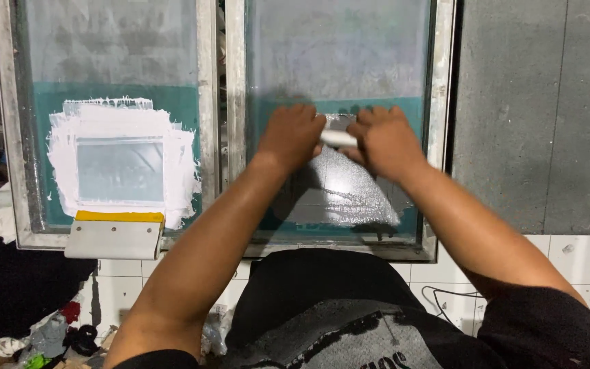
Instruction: The person positions a black t-shirt on a printing table between two screen printing frames. They then use a squeegee to pull white ink across the mesh of the right-hand frame, applying the design onto the fabric.
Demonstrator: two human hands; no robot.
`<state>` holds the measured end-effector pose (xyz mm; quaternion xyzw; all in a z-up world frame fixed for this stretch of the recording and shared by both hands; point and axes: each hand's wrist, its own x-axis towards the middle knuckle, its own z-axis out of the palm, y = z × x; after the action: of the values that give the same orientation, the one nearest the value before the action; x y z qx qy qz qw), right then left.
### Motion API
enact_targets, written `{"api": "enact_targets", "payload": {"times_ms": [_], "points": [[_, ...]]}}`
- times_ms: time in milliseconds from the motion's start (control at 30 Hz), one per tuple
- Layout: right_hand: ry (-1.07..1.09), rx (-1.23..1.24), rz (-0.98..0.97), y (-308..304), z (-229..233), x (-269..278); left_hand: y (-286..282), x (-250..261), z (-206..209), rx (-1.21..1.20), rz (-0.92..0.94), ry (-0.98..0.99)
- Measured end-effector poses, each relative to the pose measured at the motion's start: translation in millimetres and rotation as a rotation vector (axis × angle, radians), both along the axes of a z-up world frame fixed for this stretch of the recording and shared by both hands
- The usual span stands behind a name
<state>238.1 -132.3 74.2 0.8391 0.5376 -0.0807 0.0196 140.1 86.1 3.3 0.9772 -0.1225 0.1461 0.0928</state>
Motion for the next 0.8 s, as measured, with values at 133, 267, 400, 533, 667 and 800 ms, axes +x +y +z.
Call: {"api": "enact_targets", "payload": {"times_ms": [133,267,400,533,667,800], "points": [[-0.028,0.021,0.032,-16,-18,-44,-29,-36,-43,0.078,0.008,-0.231],[-0.052,0.189,0.043,-36,-34,-82,-49,-80,-32,0.114,-0.004,-0.228],[-0.003,0.237,0.079,-54,-29,-118,-68,-126,-23,-0.036,-0.057,0.120],[0.046,0.236,0.111,-69,-28,-138,-81,-151,-13,0.002,-0.049,0.013],[0.174,0.108,0.115,-69,-2,-135,-81,-154,14,0.033,-0.072,0.129],[0.323,0.054,0.083,-61,26,-115,-66,-139,66,-0.072,-0.133,0.494]]}}
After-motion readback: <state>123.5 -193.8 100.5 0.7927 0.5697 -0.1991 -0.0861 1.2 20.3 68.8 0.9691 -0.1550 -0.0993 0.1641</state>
